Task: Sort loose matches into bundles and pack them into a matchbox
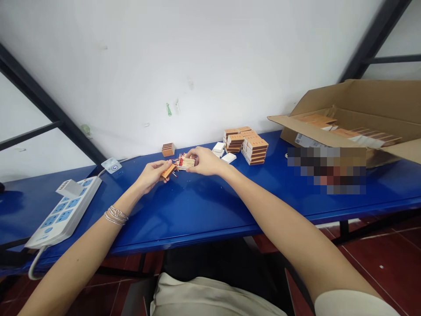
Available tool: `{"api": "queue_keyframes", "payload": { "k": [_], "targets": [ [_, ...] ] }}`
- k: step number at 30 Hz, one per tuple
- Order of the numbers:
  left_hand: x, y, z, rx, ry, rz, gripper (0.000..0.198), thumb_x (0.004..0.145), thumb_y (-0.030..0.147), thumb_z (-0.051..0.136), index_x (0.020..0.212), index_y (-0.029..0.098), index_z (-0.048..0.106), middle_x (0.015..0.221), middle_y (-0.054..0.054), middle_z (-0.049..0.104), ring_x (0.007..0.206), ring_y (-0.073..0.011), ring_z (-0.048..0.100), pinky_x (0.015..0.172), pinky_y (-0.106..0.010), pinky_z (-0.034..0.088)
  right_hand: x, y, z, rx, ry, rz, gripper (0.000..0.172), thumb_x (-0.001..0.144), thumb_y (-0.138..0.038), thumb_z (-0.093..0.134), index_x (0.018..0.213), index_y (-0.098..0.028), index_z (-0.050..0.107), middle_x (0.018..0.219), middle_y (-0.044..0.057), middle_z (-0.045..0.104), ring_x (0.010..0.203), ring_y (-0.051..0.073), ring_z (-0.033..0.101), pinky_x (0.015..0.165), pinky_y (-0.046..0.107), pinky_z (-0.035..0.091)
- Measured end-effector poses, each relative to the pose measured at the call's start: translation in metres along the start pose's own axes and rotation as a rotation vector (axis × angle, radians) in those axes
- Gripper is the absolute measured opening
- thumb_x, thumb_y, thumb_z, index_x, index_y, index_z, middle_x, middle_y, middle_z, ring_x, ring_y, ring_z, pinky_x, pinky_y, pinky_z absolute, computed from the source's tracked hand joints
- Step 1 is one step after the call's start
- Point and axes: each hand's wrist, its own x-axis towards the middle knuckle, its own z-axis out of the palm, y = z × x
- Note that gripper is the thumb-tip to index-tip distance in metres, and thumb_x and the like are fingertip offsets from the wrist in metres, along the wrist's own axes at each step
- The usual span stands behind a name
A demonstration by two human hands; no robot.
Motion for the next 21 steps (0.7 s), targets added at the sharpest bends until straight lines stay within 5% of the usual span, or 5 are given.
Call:
{"api": "queue_keyframes", "payload": {
  "k": [7,21],
  "targets": [
    [0.001,-0.011,0.003,0.076,-0.087,0.048,0.049,0.072,0.062,0.068,0.085,0.014,0.066,0.054,0.003,0.055,0.038,-0.0068,0.049,0.034,-0.018,0.037,-0.001,-0.005,0.001,0.007,-0.016,0.021,0.044,0.068,-0.032,0.076,0.106,-0.015,0.065,0.091,0.005,0.064,0.069,0.014,0.060,0.068,0.026,0.045],
    [0.005,-0.017,0.001,0.157,0.042,0.112,0.044,0.069,0.056,0.073,0.088,0.017,0.068,0.069,0.000,0.064,0.038,-0.0037,0.041,0.033,-0.018,0.029,-0.003,-0.011,0.010,0.076,-0.097,-0.001,0.038,0.061,-0.022,0.080,0.096,-0.017,0.066,0.081,0.000,0.061,0.067,0.013,0.057,0.065,0.025,0.044]
  ]
}}
